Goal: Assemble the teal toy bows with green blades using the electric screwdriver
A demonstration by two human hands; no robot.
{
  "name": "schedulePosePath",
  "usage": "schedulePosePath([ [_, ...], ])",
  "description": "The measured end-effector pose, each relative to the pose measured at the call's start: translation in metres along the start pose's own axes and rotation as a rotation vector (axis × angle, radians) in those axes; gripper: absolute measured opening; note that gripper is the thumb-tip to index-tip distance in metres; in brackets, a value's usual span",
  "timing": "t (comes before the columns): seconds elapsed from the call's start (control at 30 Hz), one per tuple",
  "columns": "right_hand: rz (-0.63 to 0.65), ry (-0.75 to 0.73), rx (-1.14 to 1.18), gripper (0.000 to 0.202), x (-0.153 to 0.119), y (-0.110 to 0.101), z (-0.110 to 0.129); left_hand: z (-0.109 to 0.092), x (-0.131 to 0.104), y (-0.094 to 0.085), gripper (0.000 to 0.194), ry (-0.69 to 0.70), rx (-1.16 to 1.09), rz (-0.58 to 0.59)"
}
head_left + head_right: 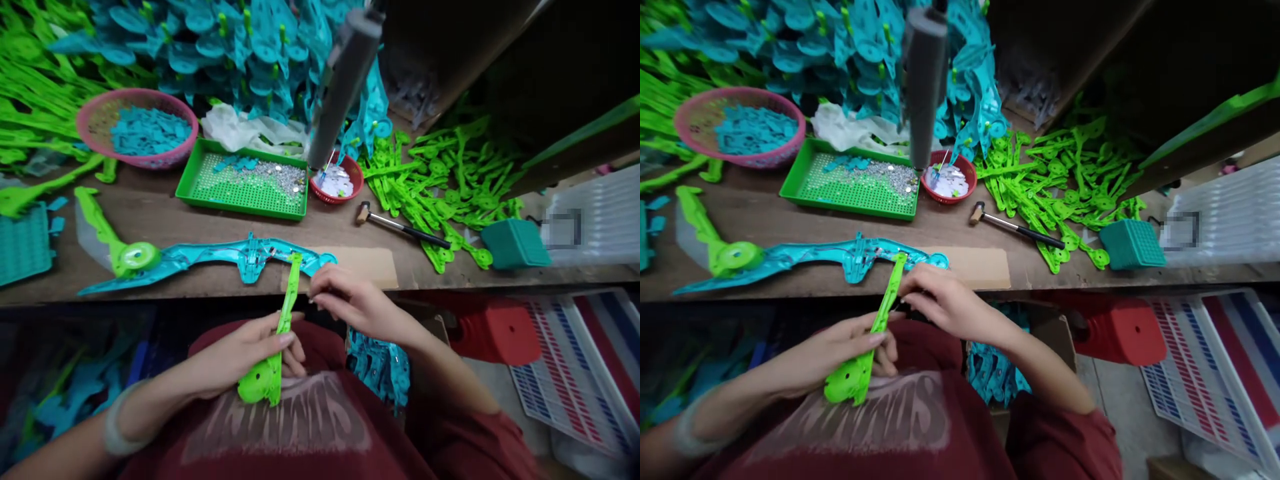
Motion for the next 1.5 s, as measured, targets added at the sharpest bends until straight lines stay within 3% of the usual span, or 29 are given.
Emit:
schedulePosePath([
  [0.13, 0.172, -0.154, -0.223, 0.022, 0.017, 0.024, 0.019, -0.029, 0.0, -0.008, 0.027, 0.086, 0.295, 0.002],
  [0.3, 0.27, -0.262, -0.292, 0.028, 0.024, 0.022, 0.04, -0.052, -0.005, -0.008, 0.025, -0.012, 0.313, 0.135],
  [0.57, 0.354, -0.14, -0.479, 0.024, 0.031, 0.028, 0.035, -0.048, 0.004, 0.001, 0.024, -0.115, 0.279, 0.178],
  [0.83, 0.456, -0.118, -0.184, 0.015, 0.038, 0.026, 0.037, -0.048, 0.005, -0.001, 0.021, -0.171, 0.238, 0.171],
  [1.03, 0.376, -0.057, -0.257, 0.005, 0.04, 0.024, 0.026, -0.046, 0.007, 0.002, 0.022, -0.155, 0.234, 0.182],
  [1.27, 0.466, -0.039, -0.126, 0.014, 0.039, 0.024, 0.02, -0.039, 0.012, 0.002, 0.026, -0.194, 0.235, 0.178],
  [1.5, 0.479, -0.096, -0.16, 0.013, 0.036, 0.027, 0.02, -0.039, 0.014, 0.004, 0.028, -0.236, 0.275, 0.161],
])
Point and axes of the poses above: each hand's wrist, its own x-axis towards the middle knuckle, its own y-axis out of the palm, z = x × y, the point moved 9 cm from there along x, towards the middle knuckle, and after that the axes turned 2 degrees about -z, right-handed, at the moved point
